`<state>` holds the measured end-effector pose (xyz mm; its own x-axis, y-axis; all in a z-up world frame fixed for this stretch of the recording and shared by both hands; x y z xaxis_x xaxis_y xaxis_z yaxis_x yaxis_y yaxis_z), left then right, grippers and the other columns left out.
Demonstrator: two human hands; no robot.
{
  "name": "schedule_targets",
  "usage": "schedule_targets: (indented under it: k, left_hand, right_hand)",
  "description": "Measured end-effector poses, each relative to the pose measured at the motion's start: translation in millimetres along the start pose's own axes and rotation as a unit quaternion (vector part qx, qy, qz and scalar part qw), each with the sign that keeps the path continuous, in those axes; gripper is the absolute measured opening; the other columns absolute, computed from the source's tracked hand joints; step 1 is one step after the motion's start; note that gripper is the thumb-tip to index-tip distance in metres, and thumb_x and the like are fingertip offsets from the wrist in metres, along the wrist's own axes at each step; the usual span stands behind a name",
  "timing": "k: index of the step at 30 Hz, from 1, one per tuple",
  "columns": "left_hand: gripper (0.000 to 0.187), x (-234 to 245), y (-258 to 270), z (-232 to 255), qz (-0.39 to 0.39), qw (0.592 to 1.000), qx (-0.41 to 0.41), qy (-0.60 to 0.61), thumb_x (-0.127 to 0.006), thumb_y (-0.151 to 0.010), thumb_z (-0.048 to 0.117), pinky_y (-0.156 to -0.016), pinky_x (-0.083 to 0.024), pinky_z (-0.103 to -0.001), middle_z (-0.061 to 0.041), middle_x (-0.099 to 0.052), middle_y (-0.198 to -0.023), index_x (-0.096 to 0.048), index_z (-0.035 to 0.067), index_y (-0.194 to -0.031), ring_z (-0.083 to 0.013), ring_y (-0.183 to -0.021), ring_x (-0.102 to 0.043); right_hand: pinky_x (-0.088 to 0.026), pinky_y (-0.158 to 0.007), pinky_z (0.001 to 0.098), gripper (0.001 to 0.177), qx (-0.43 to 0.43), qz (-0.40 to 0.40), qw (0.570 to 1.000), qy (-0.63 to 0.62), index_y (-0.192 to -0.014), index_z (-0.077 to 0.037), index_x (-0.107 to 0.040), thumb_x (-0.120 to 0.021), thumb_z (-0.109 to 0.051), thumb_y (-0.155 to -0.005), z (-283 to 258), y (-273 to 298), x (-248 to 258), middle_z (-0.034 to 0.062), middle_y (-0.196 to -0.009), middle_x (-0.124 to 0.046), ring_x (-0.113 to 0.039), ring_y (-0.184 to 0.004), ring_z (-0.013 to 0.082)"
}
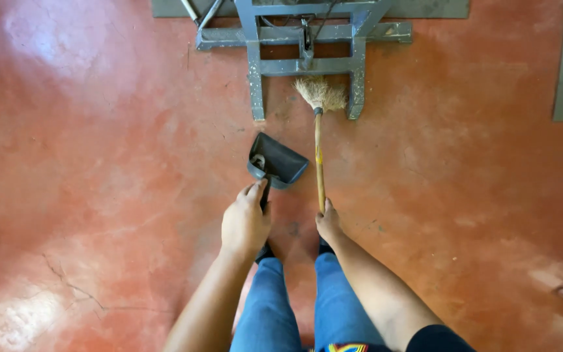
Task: Sweeping the floor with a broom and collecting the dust into a handheld dustpan.
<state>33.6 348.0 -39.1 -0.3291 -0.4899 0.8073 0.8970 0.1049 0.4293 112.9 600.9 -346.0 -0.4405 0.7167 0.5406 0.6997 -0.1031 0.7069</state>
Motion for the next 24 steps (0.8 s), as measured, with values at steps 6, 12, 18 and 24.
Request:
schedule_targets:
  k: [6,12,18,24]
  left_hand:
    - [0.05,-3,-2,2,-0.006,0.999,0.045,0.015,-0.068,-0.092,0.025,-0.077,-0.065,-0.049,-0.012,-0.064,-0.132,-0.059,0.021,-0.141,-0.0394,-0.094,-0.075]
    - [0.056,-24,-1,-11,0.021,0.999,0.045,-0.012,-0.071,-0.086,0.032,-0.073,-0.064,-0.05,-0.006,-0.063,-0.135,-0.058,0.029,-0.14,-0.0387,-0.088,-0.075]
    - [0.053,-26,9,-17,0.049,0.998,0.051,-0.001,-0.07,-0.087,0.032,-0.071,-0.065,-0.049,-0.005,-0.064,-0.133,-0.059,0.028,-0.139,-0.0382,-0.085,-0.075]
    - [0.049,-16,10,-12,0.053,0.997,0.045,0.024,-0.069,-0.088,0.029,-0.074,-0.064,-0.05,-0.008,-0.064,-0.132,-0.06,0.026,-0.137,-0.0392,-0.09,-0.075]
  right_hand:
    - [-0.068,-0.051,0.0378,0.069,-0.12,-0.063,0.978,-0.156,-0.16,-0.008,-0.023,-0.055,-0.02,-0.1,47,-83,-83,0.0331,-0.123,-0.061,-0.076,-0.075,0.035]
    - [-0.061,-0.037,0.0426,0.061,-0.159,-0.098,0.965,-0.186,-0.15,0.004,-0.019,-0.052,-0.007,-0.099,75,-131,-162,0.0414,-0.106,-0.06,-0.069,-0.058,0.0387]
    - [-0.065,-0.075,0.0507,0.062,0.018,-0.171,0.963,0.209,-0.147,-0.001,-0.018,-0.049,-0.022,-0.097,54,-76,-110,0.0304,-0.111,-0.07,-0.075,-0.098,0.0395]
    - [-0.057,-0.099,0.0476,0.073,-0.029,-0.206,0.939,0.274,-0.158,0.003,-0.019,-0.036,-0.019,-0.091,29,30,40,0.0301,-0.13,-0.065,-0.066,-0.123,0.0369]
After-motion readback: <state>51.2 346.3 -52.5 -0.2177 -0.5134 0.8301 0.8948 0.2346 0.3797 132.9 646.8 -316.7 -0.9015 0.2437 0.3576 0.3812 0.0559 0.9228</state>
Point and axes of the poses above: each hand's wrist, its own y-axis away from the middle knuckle, its own x-axis out of the back of the hand, z = x × y, the point moved 5 cm from there along -y, towards the middle knuckle
